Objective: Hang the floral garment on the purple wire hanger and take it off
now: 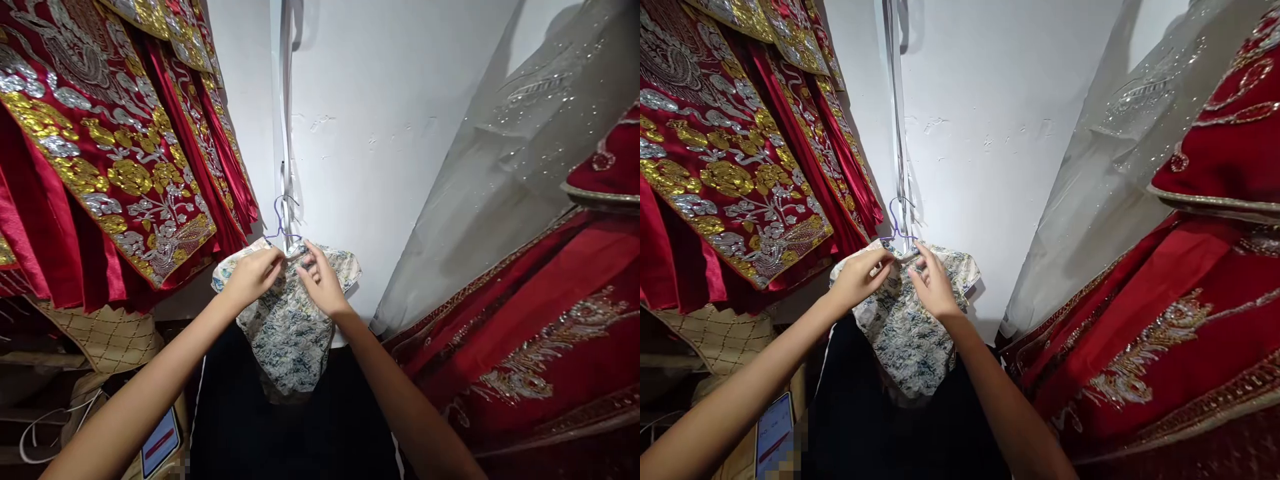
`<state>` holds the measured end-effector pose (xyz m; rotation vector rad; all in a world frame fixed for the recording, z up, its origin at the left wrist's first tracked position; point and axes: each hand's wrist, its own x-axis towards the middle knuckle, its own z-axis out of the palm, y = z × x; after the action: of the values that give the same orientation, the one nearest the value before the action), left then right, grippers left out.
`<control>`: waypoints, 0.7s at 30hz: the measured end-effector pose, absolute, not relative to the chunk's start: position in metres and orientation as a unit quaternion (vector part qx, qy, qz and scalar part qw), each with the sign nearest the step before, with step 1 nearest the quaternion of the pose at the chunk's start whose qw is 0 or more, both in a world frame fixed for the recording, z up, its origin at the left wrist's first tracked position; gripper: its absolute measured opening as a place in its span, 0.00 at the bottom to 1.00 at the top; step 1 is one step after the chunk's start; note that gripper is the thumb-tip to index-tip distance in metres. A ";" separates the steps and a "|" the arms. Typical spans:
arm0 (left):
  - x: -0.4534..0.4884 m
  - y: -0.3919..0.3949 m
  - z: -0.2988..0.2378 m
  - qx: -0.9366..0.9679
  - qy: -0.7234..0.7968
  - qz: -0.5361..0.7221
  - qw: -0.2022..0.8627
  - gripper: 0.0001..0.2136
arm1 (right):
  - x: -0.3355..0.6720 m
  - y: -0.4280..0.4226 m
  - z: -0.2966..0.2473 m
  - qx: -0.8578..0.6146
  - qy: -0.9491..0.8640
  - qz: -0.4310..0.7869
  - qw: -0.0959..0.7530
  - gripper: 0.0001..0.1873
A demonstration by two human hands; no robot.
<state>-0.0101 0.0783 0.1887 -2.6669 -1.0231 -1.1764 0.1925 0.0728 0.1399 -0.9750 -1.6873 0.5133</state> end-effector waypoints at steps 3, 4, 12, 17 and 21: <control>-0.011 0.071 0.177 -0.805 -0.359 -0.471 -0.045 0.07 | 0.184 0.088 0.164 -0.388 -0.770 0.154 0.483 0.12; -0.012 0.069 0.174 -0.768 -0.371 -0.515 -0.084 0.06 | 0.181 0.091 0.165 -0.386 -0.775 0.149 0.477 0.09; -0.014 0.081 0.153 -0.623 -0.402 -0.540 -0.398 0.17 | 0.171 0.086 0.148 -0.369 -0.749 0.165 0.524 0.10; -0.002 0.085 0.149 -0.672 -0.382 -0.540 -0.333 0.14 | 0.171 0.085 0.149 -0.355 -0.731 0.217 0.541 0.10; 0.007 0.079 0.152 -0.688 -0.368 -0.539 -0.317 0.13 | 0.173 0.083 0.153 -0.349 -0.731 0.210 0.547 0.09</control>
<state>0.0070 0.0791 0.1518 -2.7484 -1.4710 -2.1513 0.1728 0.0835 0.1531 -0.8275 -1.7338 0.4974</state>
